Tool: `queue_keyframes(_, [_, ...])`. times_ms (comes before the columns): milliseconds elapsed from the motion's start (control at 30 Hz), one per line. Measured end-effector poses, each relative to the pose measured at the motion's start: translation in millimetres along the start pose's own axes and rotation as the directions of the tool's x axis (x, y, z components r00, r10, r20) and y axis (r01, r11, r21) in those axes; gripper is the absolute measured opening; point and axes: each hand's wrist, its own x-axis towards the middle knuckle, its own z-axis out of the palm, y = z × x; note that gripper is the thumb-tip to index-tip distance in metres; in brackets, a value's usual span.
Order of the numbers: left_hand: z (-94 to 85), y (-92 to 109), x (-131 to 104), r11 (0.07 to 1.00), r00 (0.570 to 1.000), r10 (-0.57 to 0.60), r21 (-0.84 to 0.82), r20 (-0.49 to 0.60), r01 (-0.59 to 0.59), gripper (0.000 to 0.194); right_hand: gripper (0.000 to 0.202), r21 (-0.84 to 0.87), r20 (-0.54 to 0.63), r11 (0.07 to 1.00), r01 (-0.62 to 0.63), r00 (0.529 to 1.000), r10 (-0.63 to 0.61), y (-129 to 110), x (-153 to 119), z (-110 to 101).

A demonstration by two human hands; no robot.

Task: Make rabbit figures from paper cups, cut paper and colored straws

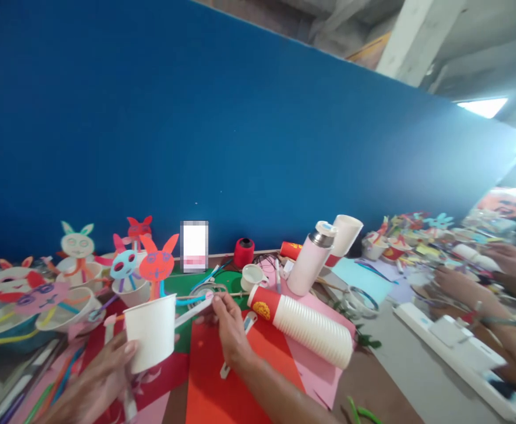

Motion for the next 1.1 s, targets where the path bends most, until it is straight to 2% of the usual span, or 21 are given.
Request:
queue_keyframes(67, [4.3,-2,-1,1.000,0.999,0.018,-0.012,-0.040,-0.018,0.059,0.026,0.030,0.007,0.999,-0.020,1.000,0.020,3,-2,3])
queue_keyframes(233, [15.2,7,-10,0.999,0.997,0.002,-0.035,0.072,0.000,0.060,0.035,0.066,0.141,0.990,-0.128,0.983,0.118,7,-11,13])
queue_keyframes(333, [14.2,8,-11,0.998,0.994,0.014,-0.069,0.112,-0.006,0.057,0.041,0.068,0.191,0.982,-0.176,0.968,0.160,9,-15,15])
queue_keyframes(433, [8.0,1,-7,0.994,0.989,0.022,-0.109,0.144,-0.006,0.048,0.041,0.065,0.185,0.980,-0.188,0.967,0.174,11,-15,13])
queue_keyframes(533, [2.1,-5,-6,0.990,0.990,0.022,-0.139,0.137,-0.003,0.024,0.039,0.047,0.168,0.982,-0.185,0.970,0.175,12,-16,12])
queue_keyframes(600, [0.1,-6,-6,0.987,0.991,0.020,-0.162,0.130,0.001,0.018,0.038,0.029,0.159,0.984,-0.178,0.972,0.171,12,-17,13])
queue_keyframes(767, [-1.3,-5,-8,0.993,0.988,0.012,-0.119,0.151,0.006,0.024,0.034,-0.012,0.140,0.992,-0.129,0.982,0.129,11,-18,11])
queue_keyframes(933, [-0.7,-17,-7,0.986,0.994,0.083,-0.148,0.068,-0.072,0.025,0.036,-0.086,0.159,0.995,-0.047,0.985,0.061,12,-13,6])
queue_keyframes(1100, [10.0,-15,-8,0.968,0.984,0.118,-0.237,0.134,-0.084,0.020,0.032,-0.080,0.167,0.997,-0.010,0.986,0.023,9,-10,9])
